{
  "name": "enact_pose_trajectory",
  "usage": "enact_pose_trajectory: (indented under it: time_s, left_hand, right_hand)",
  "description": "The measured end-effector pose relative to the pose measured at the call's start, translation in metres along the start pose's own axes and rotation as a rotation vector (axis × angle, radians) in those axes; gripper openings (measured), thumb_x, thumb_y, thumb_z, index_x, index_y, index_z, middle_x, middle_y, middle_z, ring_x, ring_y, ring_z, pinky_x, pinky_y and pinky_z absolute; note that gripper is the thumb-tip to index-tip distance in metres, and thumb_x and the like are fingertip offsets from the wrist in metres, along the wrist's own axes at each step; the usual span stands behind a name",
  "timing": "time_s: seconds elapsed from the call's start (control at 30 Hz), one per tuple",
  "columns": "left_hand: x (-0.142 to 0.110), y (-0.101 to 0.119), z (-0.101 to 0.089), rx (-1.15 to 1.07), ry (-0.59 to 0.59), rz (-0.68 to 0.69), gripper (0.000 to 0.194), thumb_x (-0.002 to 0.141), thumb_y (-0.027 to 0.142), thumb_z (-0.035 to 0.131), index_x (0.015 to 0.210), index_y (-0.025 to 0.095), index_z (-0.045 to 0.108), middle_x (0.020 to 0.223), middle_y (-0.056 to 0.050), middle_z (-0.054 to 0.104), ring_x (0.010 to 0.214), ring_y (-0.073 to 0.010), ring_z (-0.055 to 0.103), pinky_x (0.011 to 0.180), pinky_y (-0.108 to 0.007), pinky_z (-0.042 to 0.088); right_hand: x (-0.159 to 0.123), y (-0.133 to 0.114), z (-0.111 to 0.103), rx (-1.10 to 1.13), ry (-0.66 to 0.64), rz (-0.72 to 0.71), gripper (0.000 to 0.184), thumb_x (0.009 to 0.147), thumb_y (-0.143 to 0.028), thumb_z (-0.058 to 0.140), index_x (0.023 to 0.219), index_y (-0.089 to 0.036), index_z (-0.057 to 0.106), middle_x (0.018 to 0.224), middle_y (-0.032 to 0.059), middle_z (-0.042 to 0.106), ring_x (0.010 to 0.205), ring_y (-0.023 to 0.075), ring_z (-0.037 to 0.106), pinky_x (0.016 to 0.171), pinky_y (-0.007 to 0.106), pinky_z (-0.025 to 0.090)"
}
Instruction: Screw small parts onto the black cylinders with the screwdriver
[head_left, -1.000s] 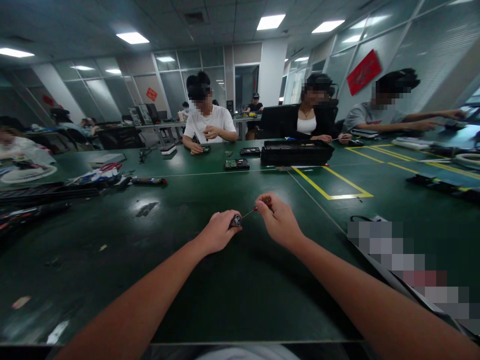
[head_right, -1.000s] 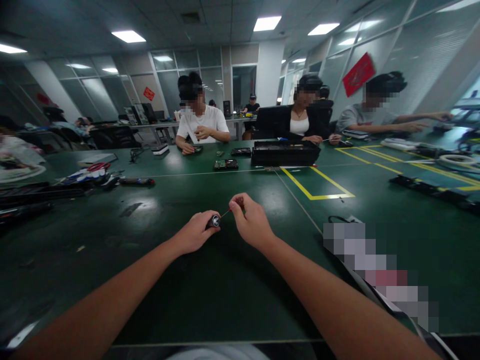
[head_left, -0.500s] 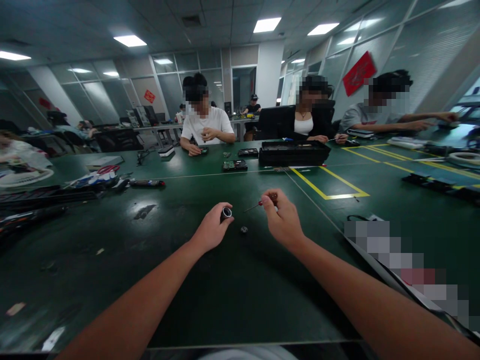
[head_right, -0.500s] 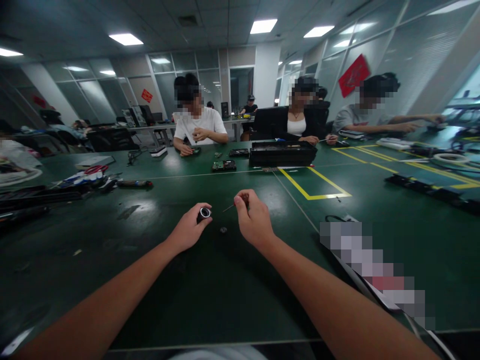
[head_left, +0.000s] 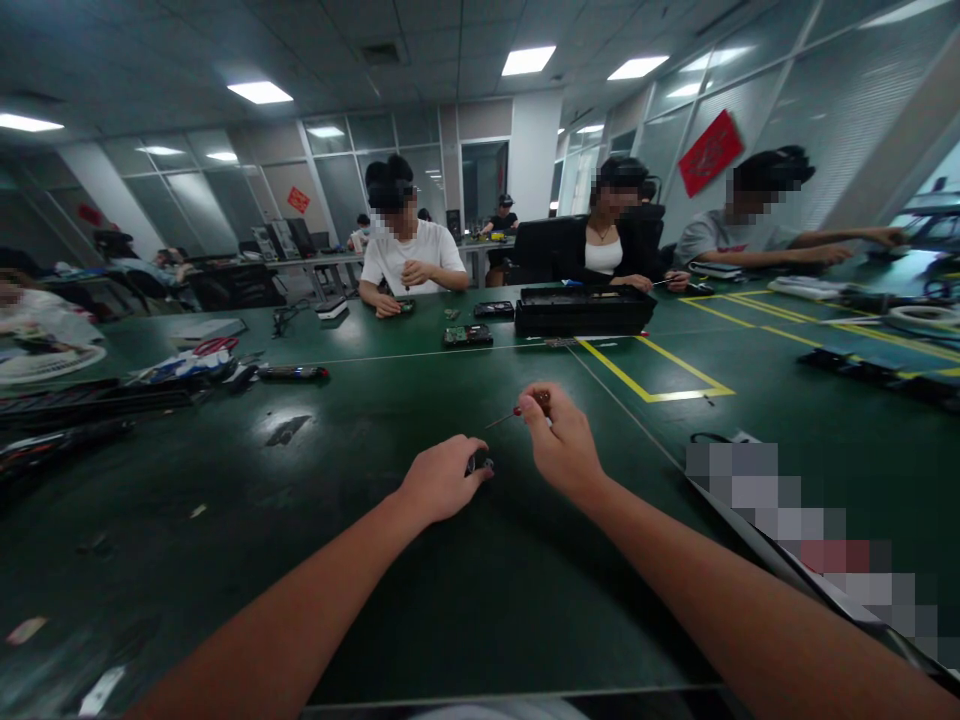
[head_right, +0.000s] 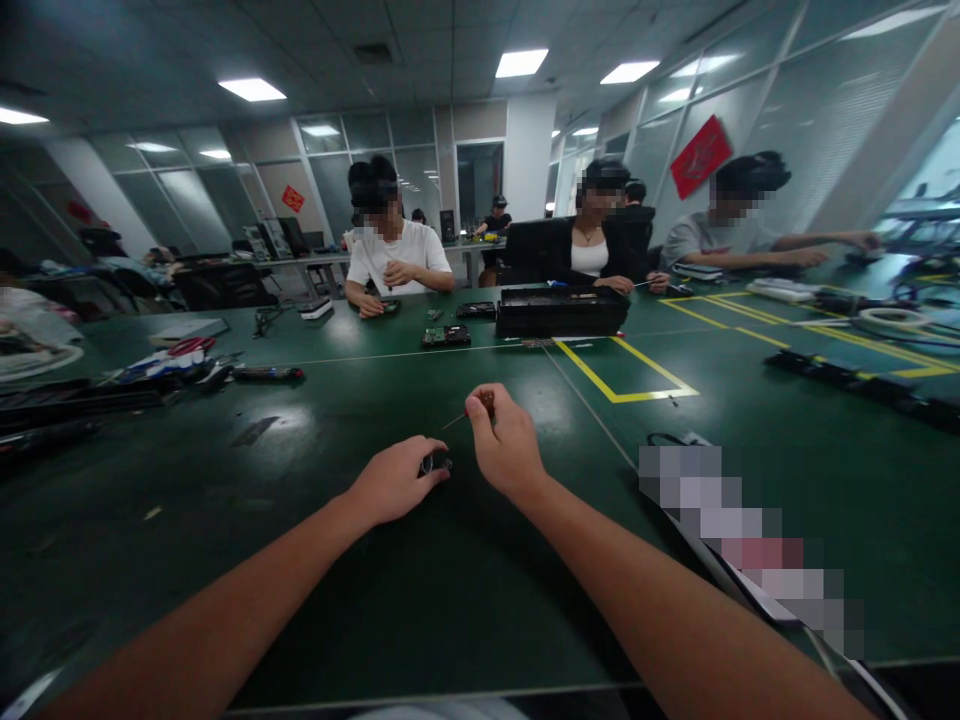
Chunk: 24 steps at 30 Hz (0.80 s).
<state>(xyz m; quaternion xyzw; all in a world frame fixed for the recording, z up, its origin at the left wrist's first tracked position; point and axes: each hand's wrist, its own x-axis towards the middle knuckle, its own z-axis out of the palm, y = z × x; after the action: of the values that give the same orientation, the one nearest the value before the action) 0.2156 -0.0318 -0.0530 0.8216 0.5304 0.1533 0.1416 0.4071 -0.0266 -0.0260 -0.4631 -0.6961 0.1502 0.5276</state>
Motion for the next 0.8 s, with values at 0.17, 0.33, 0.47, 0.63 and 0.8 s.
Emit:
enact_pose_trajectory:
  time_s: [0.17, 0.33, 0.47, 0.63, 0.8]
  left_hand:
    - [0.001, 0.004, 0.001, 0.055, -0.02, 0.014, 0.03, 0.088, 0.04, 0.057, 0.113, 0.027, 0.065, 0.109, -0.005, 0.062, 0.092, -0.0245, 0.06, 0.069, -0.033, 0.043]
    - [0.0, 0.003, -0.002, -0.004, 0.015, 0.014, 0.024, 0.087, 0.037, 0.06, 0.105, 0.024, 0.067, 0.101, -0.005, 0.066, 0.091, -0.024, 0.061, 0.072, -0.034, 0.045]
    - [-0.001, -0.004, -0.007, -0.162, 0.089, -0.011, 0.026, 0.086, 0.035, 0.06, 0.109, 0.024, 0.069, 0.105, -0.005, 0.069, 0.093, -0.0225, 0.063, 0.079, -0.035, 0.047]
    - [0.002, -0.024, -0.021, -0.304, 0.227, -0.081, 0.028, 0.085, 0.036, 0.061, 0.109, 0.025, 0.072, 0.108, -0.005, 0.07, 0.098, -0.023, 0.063, 0.087, -0.037, 0.047]
    - [0.006, -0.046, -0.035, -0.527, 0.355, -0.22, 0.035, 0.085, 0.043, 0.056, 0.104, 0.019, 0.073, 0.095, -0.008, 0.07, 0.073, -0.0179, 0.06, 0.067, -0.029, 0.047]
  right_hand:
    - [0.0, 0.0, 0.001, -0.017, -0.005, -0.016, 0.021, 0.096, -0.039, 0.041, 0.091, -0.024, 0.055, 0.081, 0.0044, 0.064, 0.075, 0.0207, 0.059, 0.07, 0.035, 0.043]
    - [-0.001, 0.0, 0.001, -0.013, -0.002, -0.019, 0.021, 0.096, -0.038, 0.041, 0.091, -0.024, 0.055, 0.081, 0.0041, 0.064, 0.074, 0.0207, 0.06, 0.069, 0.034, 0.043]
    - [0.0, 0.0, 0.0, -0.028, -0.005, -0.013, 0.021, 0.097, -0.038, 0.041, 0.092, -0.023, 0.054, 0.08, 0.0038, 0.063, 0.074, 0.0204, 0.06, 0.068, 0.033, 0.042]
    - [0.001, 0.001, -0.001, -0.022, -0.014, 0.0, 0.021, 0.097, -0.039, 0.042, 0.092, -0.023, 0.054, 0.083, 0.0045, 0.065, 0.077, 0.0211, 0.061, 0.069, 0.033, 0.042]
    - [0.001, 0.003, 0.0, -0.008, -0.022, 0.01, 0.022, 0.097, -0.04, 0.041, 0.092, -0.024, 0.055, 0.083, 0.0042, 0.065, 0.076, 0.0211, 0.06, 0.068, 0.033, 0.042]
